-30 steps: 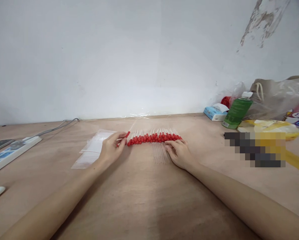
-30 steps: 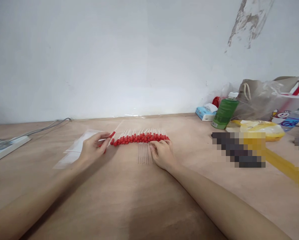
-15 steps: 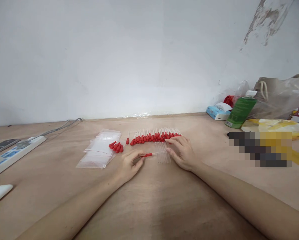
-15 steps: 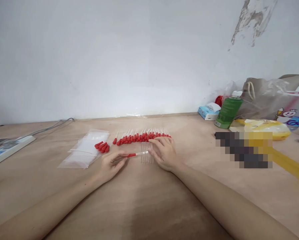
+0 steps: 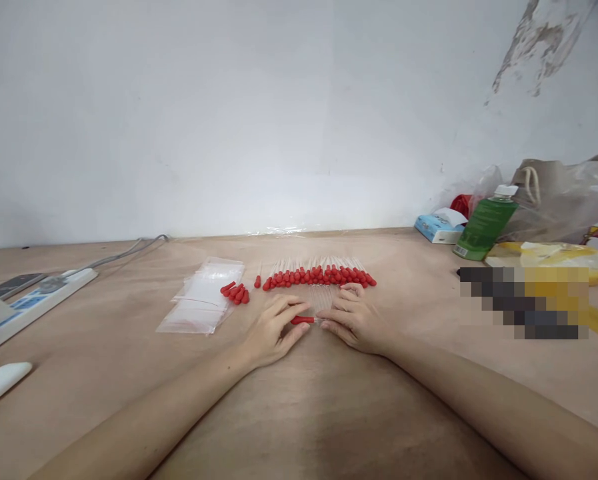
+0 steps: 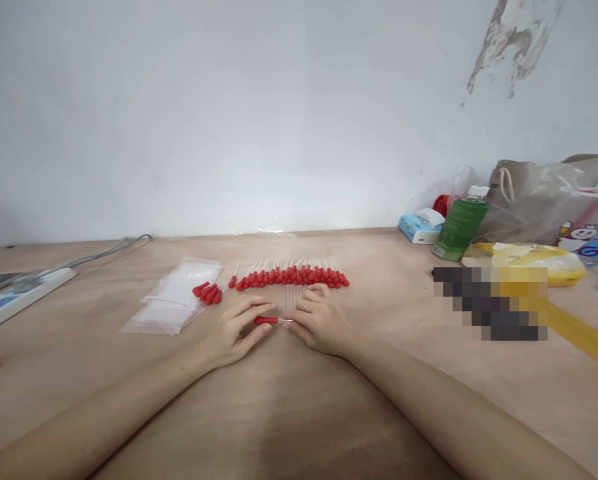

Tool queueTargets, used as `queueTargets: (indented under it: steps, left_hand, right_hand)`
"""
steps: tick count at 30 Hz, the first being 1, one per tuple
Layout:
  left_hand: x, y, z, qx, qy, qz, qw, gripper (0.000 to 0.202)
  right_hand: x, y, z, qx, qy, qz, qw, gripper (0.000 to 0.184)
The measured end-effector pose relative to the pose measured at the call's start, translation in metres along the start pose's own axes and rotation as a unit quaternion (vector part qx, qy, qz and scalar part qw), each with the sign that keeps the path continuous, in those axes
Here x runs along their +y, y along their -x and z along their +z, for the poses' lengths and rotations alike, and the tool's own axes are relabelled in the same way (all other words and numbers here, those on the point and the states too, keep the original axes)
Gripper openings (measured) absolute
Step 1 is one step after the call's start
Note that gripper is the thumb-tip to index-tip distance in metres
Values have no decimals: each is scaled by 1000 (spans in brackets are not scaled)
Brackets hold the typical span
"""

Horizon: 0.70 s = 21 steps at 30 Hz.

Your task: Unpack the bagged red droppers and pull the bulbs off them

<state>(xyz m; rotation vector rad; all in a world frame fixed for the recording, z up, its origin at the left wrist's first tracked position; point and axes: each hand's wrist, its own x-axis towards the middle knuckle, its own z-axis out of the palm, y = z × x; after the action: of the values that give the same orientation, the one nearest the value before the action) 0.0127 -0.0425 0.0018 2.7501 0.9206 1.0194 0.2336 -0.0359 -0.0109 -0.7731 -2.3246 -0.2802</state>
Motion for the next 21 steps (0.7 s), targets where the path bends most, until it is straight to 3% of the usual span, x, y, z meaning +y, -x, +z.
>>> queueTargets:
  steps: [3, 9, 21]
  left_hand:
    - [-3, -2, 2, -24, -22, -2, 999, 18]
    - [-4, 1, 1, -53, -48, -11, 997, 22]
    - [-2, 3, 2, -80, -3, -1, 997, 21]
  right_hand:
    - [0, 0, -1, -1, -7, -3, 1000, 24]
    - [-1, 1, -2, -3, -18, -9, 1000, 23]
    - [-6, 6, -4, 18, -33, -14, 999, 21]
